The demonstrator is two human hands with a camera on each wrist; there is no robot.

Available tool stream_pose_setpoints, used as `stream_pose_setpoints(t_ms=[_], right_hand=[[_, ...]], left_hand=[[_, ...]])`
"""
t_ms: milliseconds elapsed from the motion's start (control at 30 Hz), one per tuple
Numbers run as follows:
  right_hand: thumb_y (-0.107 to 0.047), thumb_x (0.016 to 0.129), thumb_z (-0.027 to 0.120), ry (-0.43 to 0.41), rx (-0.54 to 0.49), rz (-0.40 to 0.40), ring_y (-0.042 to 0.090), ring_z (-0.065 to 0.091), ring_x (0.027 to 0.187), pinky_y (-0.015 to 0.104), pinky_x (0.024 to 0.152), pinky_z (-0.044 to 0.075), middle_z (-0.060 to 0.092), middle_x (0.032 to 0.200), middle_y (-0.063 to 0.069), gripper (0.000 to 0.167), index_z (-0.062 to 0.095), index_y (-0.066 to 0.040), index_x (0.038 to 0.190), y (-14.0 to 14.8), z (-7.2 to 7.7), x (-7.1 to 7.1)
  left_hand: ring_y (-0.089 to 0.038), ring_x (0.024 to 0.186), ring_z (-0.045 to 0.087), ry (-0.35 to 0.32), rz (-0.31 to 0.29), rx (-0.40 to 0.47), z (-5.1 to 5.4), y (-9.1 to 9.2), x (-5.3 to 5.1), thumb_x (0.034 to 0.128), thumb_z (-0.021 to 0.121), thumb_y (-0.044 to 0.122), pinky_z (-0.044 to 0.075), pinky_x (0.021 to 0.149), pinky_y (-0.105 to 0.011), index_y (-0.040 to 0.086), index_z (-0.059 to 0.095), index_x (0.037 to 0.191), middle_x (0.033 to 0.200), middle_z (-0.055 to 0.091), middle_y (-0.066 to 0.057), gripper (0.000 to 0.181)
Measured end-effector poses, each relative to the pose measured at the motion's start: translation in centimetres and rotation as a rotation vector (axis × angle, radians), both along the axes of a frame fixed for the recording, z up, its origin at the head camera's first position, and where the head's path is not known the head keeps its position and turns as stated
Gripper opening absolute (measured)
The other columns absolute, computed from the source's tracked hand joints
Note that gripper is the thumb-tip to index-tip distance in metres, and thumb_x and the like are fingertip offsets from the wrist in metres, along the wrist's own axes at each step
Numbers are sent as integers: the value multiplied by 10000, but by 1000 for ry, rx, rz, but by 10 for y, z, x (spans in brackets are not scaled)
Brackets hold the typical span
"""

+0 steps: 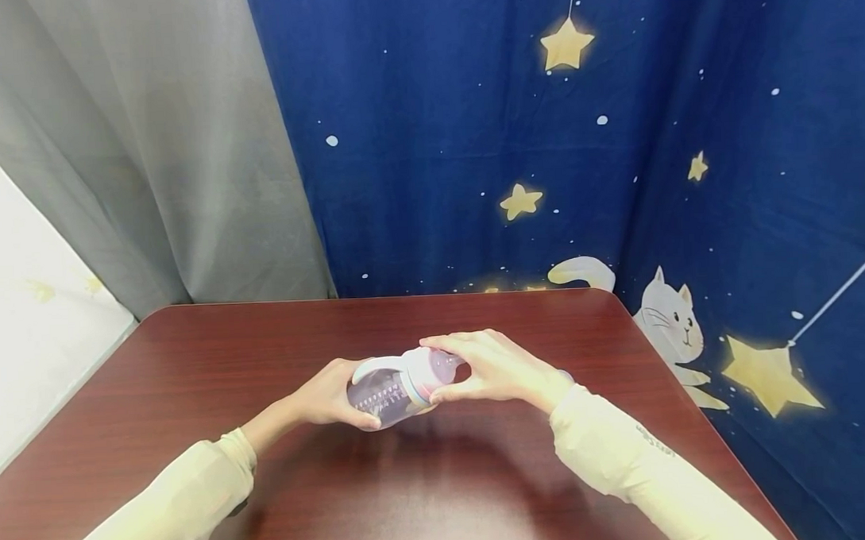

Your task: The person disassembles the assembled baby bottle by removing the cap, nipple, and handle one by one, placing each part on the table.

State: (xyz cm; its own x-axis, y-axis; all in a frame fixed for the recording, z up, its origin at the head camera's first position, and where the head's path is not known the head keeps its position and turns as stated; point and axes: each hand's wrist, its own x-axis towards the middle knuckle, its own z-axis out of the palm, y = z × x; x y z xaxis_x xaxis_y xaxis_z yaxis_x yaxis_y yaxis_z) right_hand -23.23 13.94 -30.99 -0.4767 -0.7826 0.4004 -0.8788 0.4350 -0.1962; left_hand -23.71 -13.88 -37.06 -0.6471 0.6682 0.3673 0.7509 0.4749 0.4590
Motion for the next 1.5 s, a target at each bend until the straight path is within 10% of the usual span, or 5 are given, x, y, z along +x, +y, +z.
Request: stream_pose_setpoints(t_ms=[1000, 1500], right_hand=[[-442, 725, 673, 66, 11, 124, 66, 421, 1132, 297, 876, 374, 472, 1255, -53, 642, 472, -166, 1269, 3, 5, -3], [-550, 743, 591, 45, 12, -23, 63, 410, 1135, 320, 859, 390, 432, 1272, -111, 695, 382, -242, 1330, 2, 6, 5]], left_hand=[[-27, 674, 514, -10, 2, 19, 1, 1, 0, 561, 746, 507, 423, 562, -199, 159, 567, 1081, 788, 559, 153, 651], [-30, 682, 513, -18, 14, 22, 3, 0, 0, 568, 741, 516, 423, 568, -205, 181, 550, 1113, 791, 559, 153, 667]])
